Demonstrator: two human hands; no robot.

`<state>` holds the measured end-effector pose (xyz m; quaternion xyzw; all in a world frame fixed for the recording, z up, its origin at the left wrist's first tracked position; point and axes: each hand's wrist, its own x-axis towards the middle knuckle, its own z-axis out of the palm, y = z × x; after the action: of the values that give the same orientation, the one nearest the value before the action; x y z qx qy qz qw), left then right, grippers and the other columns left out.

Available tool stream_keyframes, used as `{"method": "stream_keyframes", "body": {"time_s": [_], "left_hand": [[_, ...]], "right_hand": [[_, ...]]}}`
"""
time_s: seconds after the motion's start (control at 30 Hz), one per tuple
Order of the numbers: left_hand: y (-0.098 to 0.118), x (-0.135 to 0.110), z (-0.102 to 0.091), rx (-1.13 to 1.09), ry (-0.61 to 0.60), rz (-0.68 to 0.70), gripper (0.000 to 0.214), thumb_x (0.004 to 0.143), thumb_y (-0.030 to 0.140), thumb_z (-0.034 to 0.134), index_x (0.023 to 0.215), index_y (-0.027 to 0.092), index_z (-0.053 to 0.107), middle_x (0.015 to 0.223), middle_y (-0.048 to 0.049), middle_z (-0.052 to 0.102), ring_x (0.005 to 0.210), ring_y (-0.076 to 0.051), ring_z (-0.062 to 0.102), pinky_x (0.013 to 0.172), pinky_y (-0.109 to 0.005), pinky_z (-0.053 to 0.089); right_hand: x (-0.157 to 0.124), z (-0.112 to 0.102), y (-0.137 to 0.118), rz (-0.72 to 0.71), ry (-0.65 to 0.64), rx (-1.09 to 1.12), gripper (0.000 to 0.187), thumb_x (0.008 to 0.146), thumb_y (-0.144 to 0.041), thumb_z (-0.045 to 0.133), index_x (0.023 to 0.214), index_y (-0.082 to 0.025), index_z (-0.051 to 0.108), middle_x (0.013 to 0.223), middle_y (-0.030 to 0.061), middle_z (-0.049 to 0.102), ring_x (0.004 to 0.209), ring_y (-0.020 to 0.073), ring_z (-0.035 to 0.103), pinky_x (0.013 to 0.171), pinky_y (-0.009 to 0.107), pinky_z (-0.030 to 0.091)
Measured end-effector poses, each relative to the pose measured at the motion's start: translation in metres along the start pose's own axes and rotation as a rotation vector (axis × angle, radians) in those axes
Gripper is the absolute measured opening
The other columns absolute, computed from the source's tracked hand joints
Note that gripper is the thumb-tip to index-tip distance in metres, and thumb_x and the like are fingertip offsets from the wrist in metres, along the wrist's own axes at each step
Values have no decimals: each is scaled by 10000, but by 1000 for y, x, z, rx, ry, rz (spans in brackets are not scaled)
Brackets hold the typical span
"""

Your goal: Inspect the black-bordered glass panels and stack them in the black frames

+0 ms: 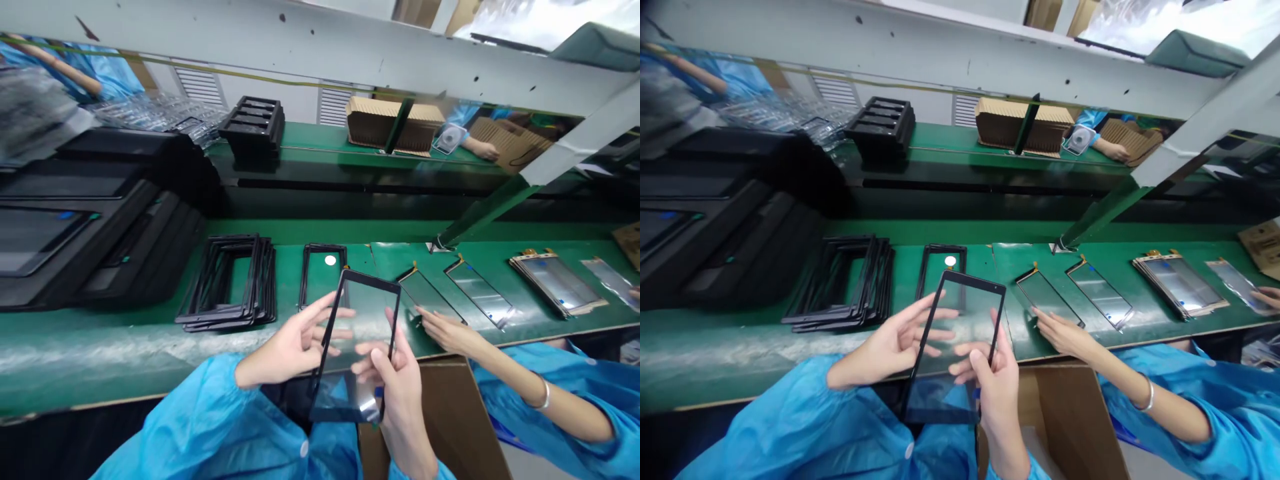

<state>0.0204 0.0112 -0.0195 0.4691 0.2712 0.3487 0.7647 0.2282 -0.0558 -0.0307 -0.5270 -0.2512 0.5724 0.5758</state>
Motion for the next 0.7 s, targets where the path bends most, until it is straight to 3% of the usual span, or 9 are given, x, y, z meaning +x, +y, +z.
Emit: {"method": "stream_keyframes", "body": {"time_s": [0.2,0.27,0.37,0.47,0.6,0.7], "left_hand": [[10,26,-1,-44,68,-8,428,997,226,707,1408,228,588,1364,-205,754,783,-228,846,678,-285,665],[10,26,1,-36,74,-34,441,1028,295,684,1451,232,577,1364,-210,758,813,-242,848,685,-296,671],[4,15,6,-49,108,-61,534,1042,393,673,1545,247,568,1421,-207,732,1033,-302,831,796,-327,673],[-10,-4,8,-120,213,-29,518,1018,524,669,1408,188,729,1337,-212,777,1096,-358,810,838,-365,672],[-21,-29,0,-99,334,31,445,931,466,802,1309,231,806,1247,-164,824,1073,-354,818,917,-404,667],[-13,-40,-8,2,374,32,385,939,446,802,1276,261,826,1167,-138,852,975,-300,838,887,-359,673]], "right_hand": [[-9,0,7,-5,9,13,955,872,-420,867,1653,-246,345,860,40,832,580,185,778,478,195,563],[-7,0,8,-5,37,29,954,849,-417,887,1636,-247,377,854,30,825,564,183,769,467,196,553],[-2,0,10,-22,85,135,961,844,-387,902,1632,-268,364,910,14,821,607,168,779,511,193,566],[3,3,14,-46,160,264,876,845,-379,906,1578,-306,431,1002,10,823,751,185,818,599,212,603],[-4,9,26,1,189,342,675,743,-378,978,1331,-277,662,1094,59,843,897,264,838,682,309,655],[-18,14,36,58,163,378,588,628,-431,1040,1110,-241,762,1057,88,858,863,297,843,685,363,665]]}}
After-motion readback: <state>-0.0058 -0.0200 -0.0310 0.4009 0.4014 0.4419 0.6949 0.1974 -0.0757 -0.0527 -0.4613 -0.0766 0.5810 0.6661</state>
